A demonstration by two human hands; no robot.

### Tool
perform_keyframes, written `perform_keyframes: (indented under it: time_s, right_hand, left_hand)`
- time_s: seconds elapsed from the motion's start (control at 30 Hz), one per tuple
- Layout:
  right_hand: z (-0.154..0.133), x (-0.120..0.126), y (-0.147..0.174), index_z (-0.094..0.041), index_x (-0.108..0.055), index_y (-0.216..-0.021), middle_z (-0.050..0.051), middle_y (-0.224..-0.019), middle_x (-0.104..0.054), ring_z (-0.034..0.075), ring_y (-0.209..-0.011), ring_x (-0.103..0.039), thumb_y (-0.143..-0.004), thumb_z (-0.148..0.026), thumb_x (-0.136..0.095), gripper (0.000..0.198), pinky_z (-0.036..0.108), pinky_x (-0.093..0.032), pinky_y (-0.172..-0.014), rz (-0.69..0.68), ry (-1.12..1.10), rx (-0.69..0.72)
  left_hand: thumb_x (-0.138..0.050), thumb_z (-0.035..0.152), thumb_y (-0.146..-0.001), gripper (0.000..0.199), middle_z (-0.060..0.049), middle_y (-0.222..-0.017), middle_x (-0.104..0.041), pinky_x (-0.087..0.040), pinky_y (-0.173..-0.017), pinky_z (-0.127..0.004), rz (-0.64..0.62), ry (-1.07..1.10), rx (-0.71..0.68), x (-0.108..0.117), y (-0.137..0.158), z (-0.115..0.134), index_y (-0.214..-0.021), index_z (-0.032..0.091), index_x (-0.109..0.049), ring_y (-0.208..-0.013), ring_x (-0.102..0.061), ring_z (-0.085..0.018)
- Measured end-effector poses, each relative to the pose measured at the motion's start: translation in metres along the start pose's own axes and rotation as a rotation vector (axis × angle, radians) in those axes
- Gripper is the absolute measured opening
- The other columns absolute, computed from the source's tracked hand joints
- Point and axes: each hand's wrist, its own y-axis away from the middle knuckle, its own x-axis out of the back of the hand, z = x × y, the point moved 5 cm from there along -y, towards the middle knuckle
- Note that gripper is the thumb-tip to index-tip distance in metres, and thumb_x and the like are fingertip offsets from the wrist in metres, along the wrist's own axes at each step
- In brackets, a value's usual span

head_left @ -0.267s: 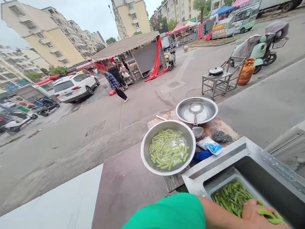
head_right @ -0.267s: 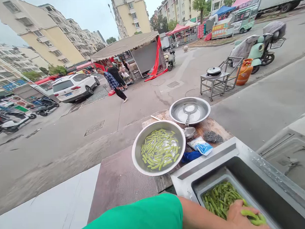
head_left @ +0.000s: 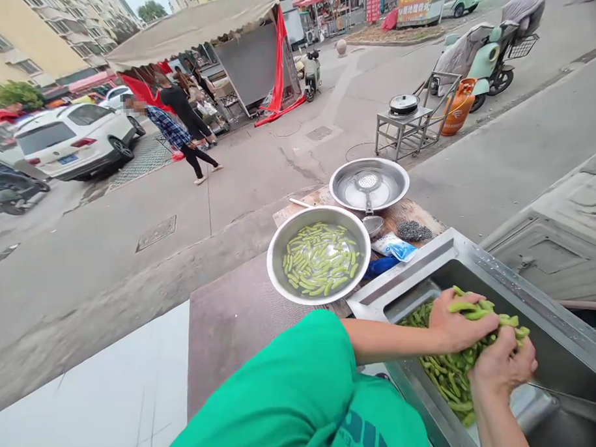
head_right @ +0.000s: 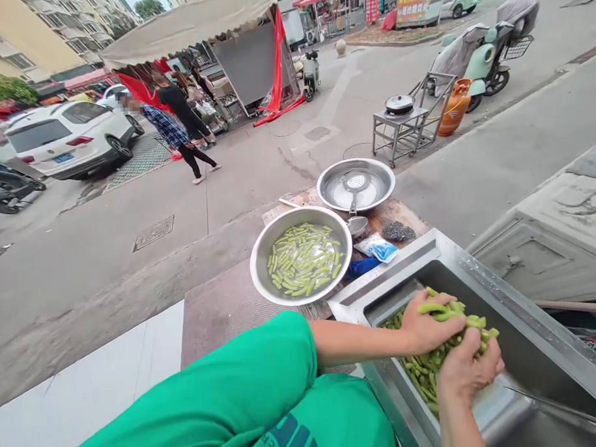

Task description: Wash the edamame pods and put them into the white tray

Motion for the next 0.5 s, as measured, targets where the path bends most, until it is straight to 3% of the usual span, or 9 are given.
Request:
perform_keyframes:
  time_s: [0.07, 0.13, 0.23, 0.37, 0.5]
  right_hand:
    - [-0.042, -0.016, 0.014, -0.015, -0.061, -0.130, 0.023, -0.128, -0.057, 0.034, -0.130, -0.045, -0.088, -0.060, -0.041, 0.065, 0.043, -0.040, -0.107, 0.040, -0.125, 0.085]
    - [-0.091, -0.043, 0.032, -0.014, -0.063, -0.123, 0.022, -0.124, -0.057, 0.033, -0.125, -0.049, -0.086, -0.059, -0.043, 0.062, 0.042, -0.040, -0.105, -0.048, -0.216, 0.233]
    - [-0.154, -0.099, 0.067, -0.017, -0.061, -0.120, 0.018, -0.121, -0.057, 0.031, -0.123, -0.047, -0.087, -0.062, -0.039, 0.060, 0.044, -0.036, -0.106, -0.271, -0.321, 0.402]
    - [-0.199, -0.185, 0.118, -0.011, -0.059, -0.122, 0.022, -0.123, -0.055, 0.033, -0.120, -0.048, -0.086, -0.066, -0.042, 0.067, 0.048, -0.035, -0.105, -0.570, -0.415, 0.441]
    - [-0.208, -0.244, 0.155, -0.023, -0.065, -0.110, 0.012, -0.112, -0.064, 0.032, -0.114, -0.057, -0.089, -0.053, -0.055, 0.037, 0.048, -0.045, -0.097, -0.727, -0.402, 0.467]
  left_hand:
    - [-0.071, 0.038, -0.077, 0.036, -0.005, -0.115, -0.063, -0.045, -0.107, -0.032, 0.193, 0.038, -0.143, 0.053, 0.004, 0.021, -0.111, 0.026, -0.072, -0.105, -0.061, -0.019]
    - [-0.070, 0.035, -0.080, 0.035, -0.007, -0.115, -0.062, -0.045, -0.106, -0.031, 0.371, 0.037, -0.246, 0.112, 0.010, 0.035, -0.113, 0.025, -0.071, -0.106, -0.060, -0.019]
    - [-0.066, 0.036, -0.084, 0.034, -0.007, -0.119, -0.061, -0.042, -0.108, -0.030, 0.586, -0.007, -0.257, 0.202, 0.017, 0.035, -0.116, 0.024, -0.070, -0.112, -0.058, -0.019]
    - [-0.059, 0.042, -0.088, 0.042, -0.009, -0.132, -0.059, -0.038, -0.111, -0.031, 0.725, -0.071, -0.003, 0.298, 0.011, -0.001, -0.124, 0.021, -0.065, -0.122, -0.055, -0.022]
    - [-0.048, 0.048, -0.091, 0.060, -0.007, -0.150, -0.047, -0.040, -0.109, -0.032, 0.673, -0.234, 0.272, 0.349, 0.001, -0.041, -0.145, 0.021, -0.045, -0.135, -0.047, -0.023]
